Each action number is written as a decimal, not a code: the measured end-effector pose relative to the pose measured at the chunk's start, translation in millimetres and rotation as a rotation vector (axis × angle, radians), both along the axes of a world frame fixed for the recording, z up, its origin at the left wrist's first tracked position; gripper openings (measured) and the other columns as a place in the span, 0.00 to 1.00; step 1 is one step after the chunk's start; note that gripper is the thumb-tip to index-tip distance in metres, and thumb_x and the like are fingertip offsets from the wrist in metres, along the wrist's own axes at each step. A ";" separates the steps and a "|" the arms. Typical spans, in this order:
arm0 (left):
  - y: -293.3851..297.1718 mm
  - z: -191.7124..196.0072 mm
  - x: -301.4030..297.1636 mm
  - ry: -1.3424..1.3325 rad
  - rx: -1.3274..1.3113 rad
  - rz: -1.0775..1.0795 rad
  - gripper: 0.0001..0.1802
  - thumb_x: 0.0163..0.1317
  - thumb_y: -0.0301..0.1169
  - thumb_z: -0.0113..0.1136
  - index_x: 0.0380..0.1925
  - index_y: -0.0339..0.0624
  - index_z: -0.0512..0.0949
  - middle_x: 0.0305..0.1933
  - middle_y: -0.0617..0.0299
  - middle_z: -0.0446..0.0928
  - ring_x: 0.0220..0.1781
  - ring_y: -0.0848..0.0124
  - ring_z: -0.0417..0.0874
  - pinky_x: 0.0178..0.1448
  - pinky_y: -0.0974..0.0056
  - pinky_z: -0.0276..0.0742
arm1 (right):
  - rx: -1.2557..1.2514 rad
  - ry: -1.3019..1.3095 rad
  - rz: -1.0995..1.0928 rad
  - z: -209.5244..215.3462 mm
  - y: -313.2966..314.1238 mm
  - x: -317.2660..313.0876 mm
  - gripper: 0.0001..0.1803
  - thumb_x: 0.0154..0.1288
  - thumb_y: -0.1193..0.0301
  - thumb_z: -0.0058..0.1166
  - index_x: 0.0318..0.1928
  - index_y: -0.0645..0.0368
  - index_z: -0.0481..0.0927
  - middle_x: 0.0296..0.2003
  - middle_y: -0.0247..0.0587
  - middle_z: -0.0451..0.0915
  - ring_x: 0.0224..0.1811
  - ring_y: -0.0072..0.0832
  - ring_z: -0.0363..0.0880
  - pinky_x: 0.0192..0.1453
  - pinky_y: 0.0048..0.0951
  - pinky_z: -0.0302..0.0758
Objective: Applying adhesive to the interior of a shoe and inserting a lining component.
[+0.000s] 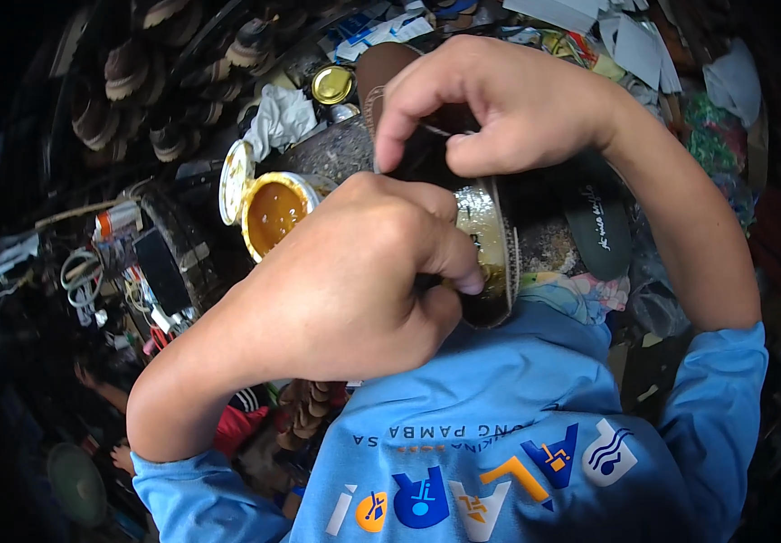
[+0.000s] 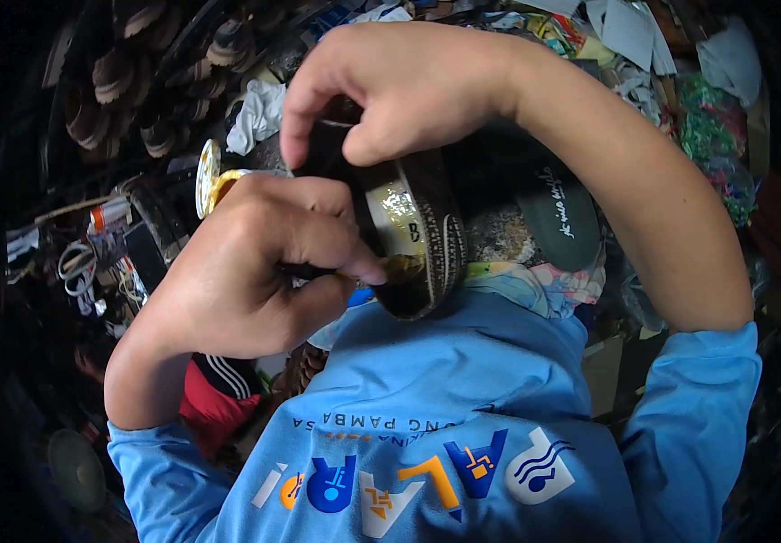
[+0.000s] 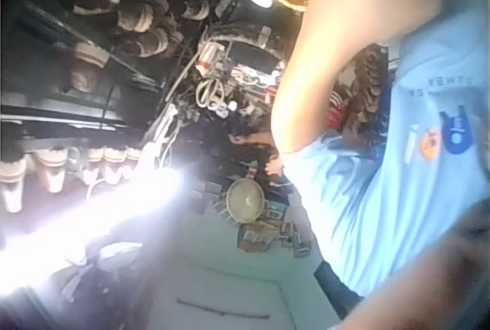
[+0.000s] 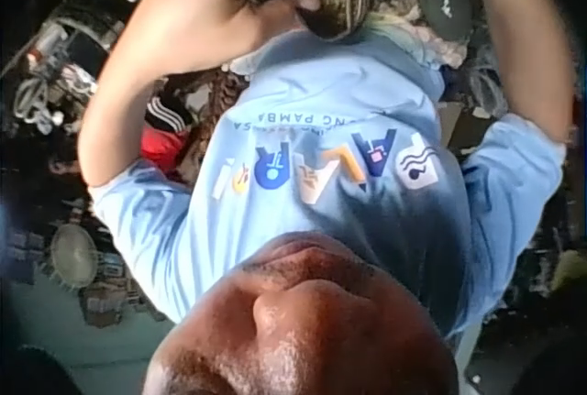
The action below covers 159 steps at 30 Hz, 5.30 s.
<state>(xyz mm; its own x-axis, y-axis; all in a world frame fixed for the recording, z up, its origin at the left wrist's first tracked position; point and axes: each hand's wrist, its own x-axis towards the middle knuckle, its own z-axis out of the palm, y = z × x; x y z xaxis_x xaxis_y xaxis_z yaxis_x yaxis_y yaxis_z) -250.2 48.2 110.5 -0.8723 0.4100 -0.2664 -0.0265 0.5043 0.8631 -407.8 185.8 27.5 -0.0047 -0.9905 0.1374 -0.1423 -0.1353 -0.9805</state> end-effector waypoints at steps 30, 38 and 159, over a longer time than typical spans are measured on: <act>64.3 23.9 77.0 0.375 -0.574 0.266 0.13 0.55 0.23 0.69 0.40 0.30 0.80 0.32 0.54 0.73 0.28 0.56 0.80 0.30 0.55 0.78 | -0.118 0.310 -0.295 -4.1 13.4 10.7 0.21 0.50 0.77 0.56 0.47 0.60 0.88 0.35 0.42 0.85 0.37 0.34 0.83 0.44 0.32 0.79; 65.0 -20.0 35.8 0.393 -0.846 0.144 0.08 0.56 0.25 0.59 0.32 0.32 0.72 0.29 0.49 0.77 0.28 0.54 0.86 0.29 0.52 0.83 | -0.078 0.235 -0.225 -0.8 15.9 9.6 0.23 0.49 0.78 0.52 0.48 0.63 0.87 0.40 0.46 0.86 0.45 0.35 0.85 0.54 0.32 0.79; 97.8 20.8 22.7 0.061 -1.000 0.072 0.10 0.61 0.27 0.53 0.29 0.29 0.76 0.21 0.46 0.82 0.22 0.51 0.88 0.25 0.50 0.85 | -0.071 0.218 -0.120 -3.5 15.5 -3.1 0.22 0.50 0.77 0.53 0.47 0.60 0.89 0.40 0.38 0.87 0.36 0.26 0.80 0.41 0.28 0.76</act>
<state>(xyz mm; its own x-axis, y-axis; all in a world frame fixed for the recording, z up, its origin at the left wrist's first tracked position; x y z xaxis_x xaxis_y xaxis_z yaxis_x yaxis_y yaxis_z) -227.5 146.0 131.3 -0.9099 -0.0326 -0.4136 -0.0558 0.9975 0.0442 -410.9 201.2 24.0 -0.0847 -0.9724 0.2174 -0.3684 -0.1722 -0.9136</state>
